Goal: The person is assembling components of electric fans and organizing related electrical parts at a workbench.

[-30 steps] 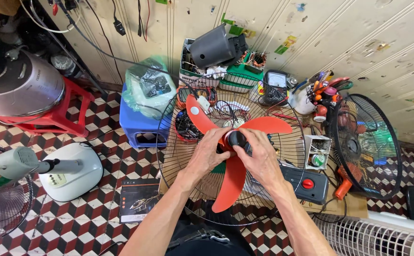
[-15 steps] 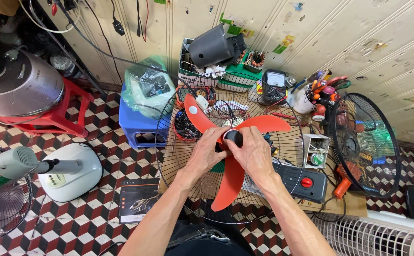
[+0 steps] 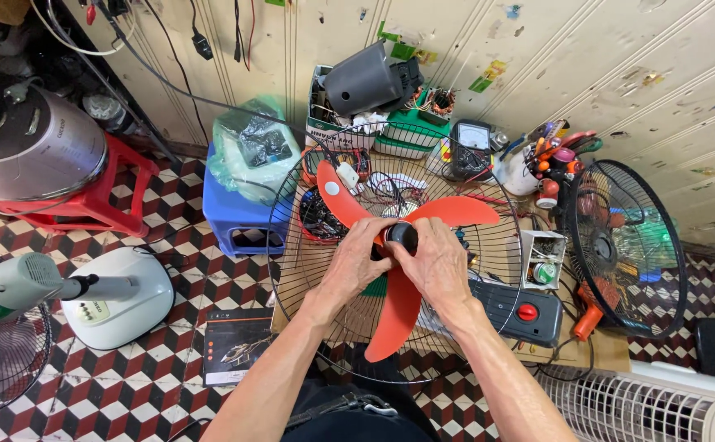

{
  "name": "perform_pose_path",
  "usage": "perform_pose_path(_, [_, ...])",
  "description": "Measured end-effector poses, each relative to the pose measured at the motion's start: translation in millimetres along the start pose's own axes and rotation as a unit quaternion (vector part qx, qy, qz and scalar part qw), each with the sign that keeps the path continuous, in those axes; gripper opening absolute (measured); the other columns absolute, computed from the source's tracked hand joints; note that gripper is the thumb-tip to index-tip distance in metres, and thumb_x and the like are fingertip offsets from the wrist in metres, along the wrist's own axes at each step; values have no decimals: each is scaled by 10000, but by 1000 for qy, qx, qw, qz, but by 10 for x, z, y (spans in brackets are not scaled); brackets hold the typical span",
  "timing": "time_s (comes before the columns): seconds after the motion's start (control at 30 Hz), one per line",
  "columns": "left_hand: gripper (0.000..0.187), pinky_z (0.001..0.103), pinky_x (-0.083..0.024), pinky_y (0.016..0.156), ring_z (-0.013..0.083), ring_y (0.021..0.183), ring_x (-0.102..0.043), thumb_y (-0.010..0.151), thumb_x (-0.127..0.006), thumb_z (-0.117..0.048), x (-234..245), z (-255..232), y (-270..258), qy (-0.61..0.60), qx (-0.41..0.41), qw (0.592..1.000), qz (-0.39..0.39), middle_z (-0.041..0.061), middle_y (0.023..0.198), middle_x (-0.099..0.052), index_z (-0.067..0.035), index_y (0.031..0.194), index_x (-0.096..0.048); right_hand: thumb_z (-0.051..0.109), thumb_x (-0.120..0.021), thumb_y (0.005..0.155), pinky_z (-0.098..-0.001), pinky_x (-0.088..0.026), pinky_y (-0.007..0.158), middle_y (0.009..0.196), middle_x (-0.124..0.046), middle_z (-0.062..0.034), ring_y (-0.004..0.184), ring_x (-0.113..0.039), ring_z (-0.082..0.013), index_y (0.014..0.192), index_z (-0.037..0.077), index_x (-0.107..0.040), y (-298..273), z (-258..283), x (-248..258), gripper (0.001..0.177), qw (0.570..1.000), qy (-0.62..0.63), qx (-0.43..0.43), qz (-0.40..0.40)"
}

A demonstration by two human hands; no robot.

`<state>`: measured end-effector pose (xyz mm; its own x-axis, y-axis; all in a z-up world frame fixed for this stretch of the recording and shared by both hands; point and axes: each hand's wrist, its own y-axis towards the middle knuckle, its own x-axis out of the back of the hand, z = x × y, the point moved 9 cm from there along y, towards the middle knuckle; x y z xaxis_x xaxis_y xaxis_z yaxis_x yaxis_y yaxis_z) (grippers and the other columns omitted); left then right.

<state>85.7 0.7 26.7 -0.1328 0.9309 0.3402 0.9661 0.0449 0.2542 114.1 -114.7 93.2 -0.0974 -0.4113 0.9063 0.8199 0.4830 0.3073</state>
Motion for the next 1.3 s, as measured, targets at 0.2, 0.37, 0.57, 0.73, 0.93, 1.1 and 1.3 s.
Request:
perform_pose_path(0.2, [678,409,-470,1056,311,1225,-568,752,-795,-68,45,-94,4,1,-3,1000,5,124,1276,-601,-74,1379,-538,180,-776,808,-470,-482,913,1142,-632,-151,1071,-599,-361,1281,38,-634,-27,-30,-7,515,996,43,57,61])
perform_pose_path(0.37, [626,405,-479,1052,302,1214,-589,762,-828,-109,40,-56,5,3,-9,1000,-7,107,1264,-624,-85,1333,-571,245,-796,788,-499,-447,929,1201,-617,-205,1119,-574,-391,1315,-36,-560,3,56,164,642,996,53,64,25])
perform_pose_path(0.57, [648,393,-494,1040,294,1202,-600,761,-835,-124,10,1,20,-3,10,1000,0,109,1266,-624,-93,1345,-556,340,-772,825,-494,-463,947,1130,-617,-198,1115,-579,-376,1357,3,-540,83,-194,-110,671,993,21,-65,93])
perform_pose_path(0.73, [714,408,-473,1076,311,1244,-586,749,-835,-110,-15,60,24,11,9,1000,0,127,1291,-619,-85,1388,-516,231,-717,766,-506,-443,924,1125,-610,-207,1081,-575,-388,1425,-7,-507,106,-35,-82,731,992,26,18,126])
perform_pose_path(0.93, [778,425,-457,1067,320,1245,-571,764,-865,-162,-8,58,20,-18,40,999,12,144,1309,-592,-96,1436,-478,358,-771,840,-498,-437,926,1136,-603,-188,1082,-575,-380,1390,24,-486,170,-99,10,704,993,-5,-79,89])
perform_pose_path(1.1, [812,418,-452,1099,316,1257,-579,751,-828,-128,-52,140,3,14,1,1000,1,142,1304,-605,-80,1467,-448,223,-751,720,-504,-448,909,1124,-594,-224,1056,-570,-407,1441,31,-475,140,-14,-55,796,989,58,2,138])
perform_pose_path(1.3, [812,407,-462,1062,313,1228,-575,752,-845,-139,18,35,12,-15,36,999,9,143,1293,-599,-92,1464,-456,340,-739,862,-520,-438,971,1131,-628,-186,1119,-595,-379,1439,71,-458,211,-69,-72,696,981,-12,-99,168])
